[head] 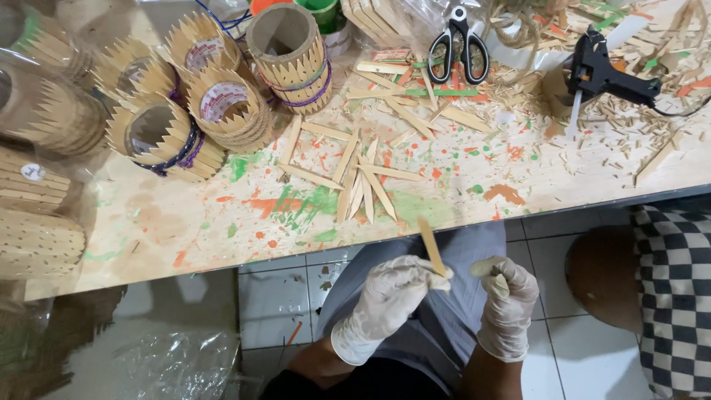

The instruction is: Assembling a square frame from popsicle sticks using a hot glue gun

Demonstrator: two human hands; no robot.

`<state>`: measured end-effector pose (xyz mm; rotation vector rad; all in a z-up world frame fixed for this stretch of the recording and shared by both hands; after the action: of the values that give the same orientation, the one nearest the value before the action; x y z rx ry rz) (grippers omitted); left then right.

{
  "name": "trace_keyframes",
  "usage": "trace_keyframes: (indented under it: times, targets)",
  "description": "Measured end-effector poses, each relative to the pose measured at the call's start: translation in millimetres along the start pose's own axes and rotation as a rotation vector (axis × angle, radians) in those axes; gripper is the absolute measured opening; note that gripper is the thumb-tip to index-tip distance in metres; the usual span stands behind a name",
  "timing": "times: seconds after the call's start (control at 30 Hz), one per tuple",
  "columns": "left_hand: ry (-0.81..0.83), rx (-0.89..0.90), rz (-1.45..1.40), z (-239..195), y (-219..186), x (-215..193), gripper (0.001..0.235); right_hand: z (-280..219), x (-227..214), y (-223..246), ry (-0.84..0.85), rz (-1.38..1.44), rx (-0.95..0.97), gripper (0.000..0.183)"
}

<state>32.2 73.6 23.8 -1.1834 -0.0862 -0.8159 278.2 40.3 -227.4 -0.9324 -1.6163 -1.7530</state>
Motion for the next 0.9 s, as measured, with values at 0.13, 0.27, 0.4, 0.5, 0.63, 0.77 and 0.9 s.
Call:
trace_keyframes:
  times: [0.13, 0.27, 0.4, 0.5, 0.63, 0.77, 0.9]
  targets:
    - [-0.273, -0.287, 0.261, -5, 27, -24, 0.016, -3, 108, 39, 0.071, -0.851, -0.476, 0.021]
    - [-0.300, -0.461, -0.152, -29, 74, -25, 0.046, 2, 136, 44, 0.074, -0.889, -0.436, 0.013]
    - [-0.126, -0.581, -0.144, -18, 60, -8, 0.093, 1, 85, 28, 0.001, -0.842, -0.442, 0.019]
    - [-0.089, -0.681, -0.053, -24, 77, -5, 0.030, 8, 112, 23, 0.181, -0.777, -0.480, 0.041]
    - [-0.283, -0.594, 0.034, -22, 115, -31, 0.022, 28, 83, 12, -0.049, -0.934, -0.435, 0.008]
    - [-0.175, -0.399, 0.227, -12, 106, -26, 0.017, 19, 96, 29, -0.292, -0.777, -0.267, 0.015]
    - [-0.063, -0.324, 0.129, -6, 69, -9, 0.022, 19, 109, 52, -0.308, -0.718, -0.305, 0.029]
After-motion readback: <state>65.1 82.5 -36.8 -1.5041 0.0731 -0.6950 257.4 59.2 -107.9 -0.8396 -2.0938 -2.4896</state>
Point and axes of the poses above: each hand's wrist, its own z-axis towards the middle knuckle, its own x-axis out of the palm, y = z × x, the point moved 9 cm from there along z, towards the middle knuckle, and after that the axes turned 2 degrees about z, right-handed, at the moved point
